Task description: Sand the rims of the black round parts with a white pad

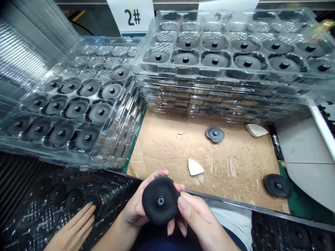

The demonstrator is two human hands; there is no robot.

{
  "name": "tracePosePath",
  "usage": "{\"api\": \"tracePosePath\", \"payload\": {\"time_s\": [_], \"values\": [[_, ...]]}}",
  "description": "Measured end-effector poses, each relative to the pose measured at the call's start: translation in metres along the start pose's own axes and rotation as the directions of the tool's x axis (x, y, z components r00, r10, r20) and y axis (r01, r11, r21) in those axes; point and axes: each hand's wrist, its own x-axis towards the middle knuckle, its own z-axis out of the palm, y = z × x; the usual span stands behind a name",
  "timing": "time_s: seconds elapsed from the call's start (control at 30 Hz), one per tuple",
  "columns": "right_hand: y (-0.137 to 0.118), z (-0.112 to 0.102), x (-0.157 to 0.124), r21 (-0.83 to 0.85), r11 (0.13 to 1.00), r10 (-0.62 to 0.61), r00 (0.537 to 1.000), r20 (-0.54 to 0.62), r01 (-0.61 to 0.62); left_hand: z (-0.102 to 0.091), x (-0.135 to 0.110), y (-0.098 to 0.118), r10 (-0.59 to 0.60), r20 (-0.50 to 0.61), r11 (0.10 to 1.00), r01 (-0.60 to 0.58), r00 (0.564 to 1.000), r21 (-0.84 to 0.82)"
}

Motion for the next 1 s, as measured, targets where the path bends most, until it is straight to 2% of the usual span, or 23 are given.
{"api": "tracePosePath", "payload": {"time_s": [0.8, 0.9, 0.97, 1.0], "values": [[0.012, -0.017, 0.001, -0.021, 0.996, -0.08, 0.996, 0.036, 0.081, 0.001, 0.006, -0.012, -0.009, -0.026, 0.999, 0.01, 1.0, 0.05], [0.016, -0.019, 0.003, -0.193, 0.962, -0.188, 0.981, 0.046, 0.194, 0.001, 0.008, -0.012, -0.011, 0.012, 0.997, 0.01, 1.0, 0.078], [0.018, -0.026, 0.003, -0.391, 0.875, -0.314, 0.949, -0.01, 0.285, 0.002, 0.007, -0.01, 0.013, 0.03, 0.996, -0.016, 0.999, 0.087], [0.019, -0.032, 0.003, -0.483, 0.822, -0.383, 0.921, -0.075, 0.302, 0.002, 0.006, -0.009, 0.035, 0.011, 0.995, -0.036, 0.999, 0.097]]}}
